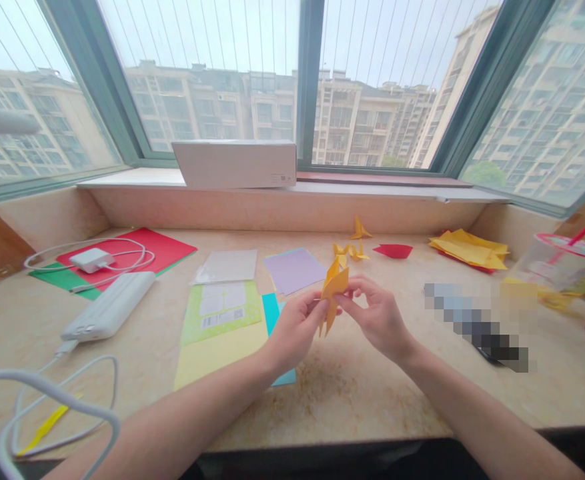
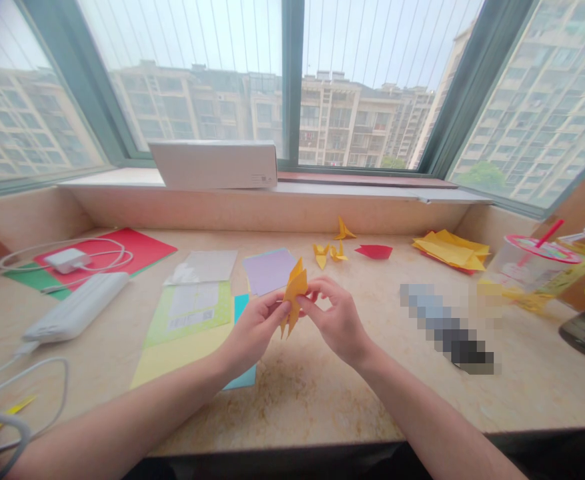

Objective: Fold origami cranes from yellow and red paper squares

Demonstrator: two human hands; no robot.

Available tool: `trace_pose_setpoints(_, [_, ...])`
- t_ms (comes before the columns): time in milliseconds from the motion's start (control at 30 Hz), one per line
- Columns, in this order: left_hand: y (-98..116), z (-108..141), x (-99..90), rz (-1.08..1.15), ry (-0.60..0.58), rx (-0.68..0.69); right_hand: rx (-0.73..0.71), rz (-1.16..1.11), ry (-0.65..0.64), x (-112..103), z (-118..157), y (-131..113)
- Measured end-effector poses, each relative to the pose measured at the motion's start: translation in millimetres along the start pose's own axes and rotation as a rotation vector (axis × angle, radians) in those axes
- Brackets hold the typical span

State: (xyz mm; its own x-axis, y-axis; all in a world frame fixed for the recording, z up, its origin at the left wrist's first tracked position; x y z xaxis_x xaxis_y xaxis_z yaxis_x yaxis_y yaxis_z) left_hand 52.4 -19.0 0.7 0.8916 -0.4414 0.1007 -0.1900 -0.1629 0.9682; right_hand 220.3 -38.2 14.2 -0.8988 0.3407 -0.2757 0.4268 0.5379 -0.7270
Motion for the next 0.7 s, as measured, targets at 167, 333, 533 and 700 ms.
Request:
trace_pose_setpoints(167, [1, 0, 0.0, 0.073, 0.011, -0.065, -0.198, -0.041, -0.056, -2, 1, -1])
trace_pose_setpoints(333, [8, 1, 4.0, 0.161, 0.034, -0.124, -0.361, 0.017, -0.114, -6, 4, 2])
trace_pose_setpoints(533, [8, 2, 5.4, 0.212, 0.028, -0.151, -0.523, 0.101, -0.149, -12, 3, 5])
trace_pose_setpoints(700, [6, 2, 4.4, 0.241, 0.008, -0.168, -0.558, 0.115, -0.2, -17, 1, 3])
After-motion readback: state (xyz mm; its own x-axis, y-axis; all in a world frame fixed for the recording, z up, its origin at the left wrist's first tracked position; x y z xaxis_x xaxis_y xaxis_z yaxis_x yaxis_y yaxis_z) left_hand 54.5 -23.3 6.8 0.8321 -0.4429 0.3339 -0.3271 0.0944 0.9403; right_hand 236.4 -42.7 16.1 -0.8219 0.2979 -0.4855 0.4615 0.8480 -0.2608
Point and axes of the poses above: each hand's wrist, its own z-axis away from the middle knuckle, its own x-axis out of the palm, y = z × x, the point moved 1 cm from there along -z, towards the middle knuckle, and after that the axes turned 6 degrees about y, right-handed, at the moved point
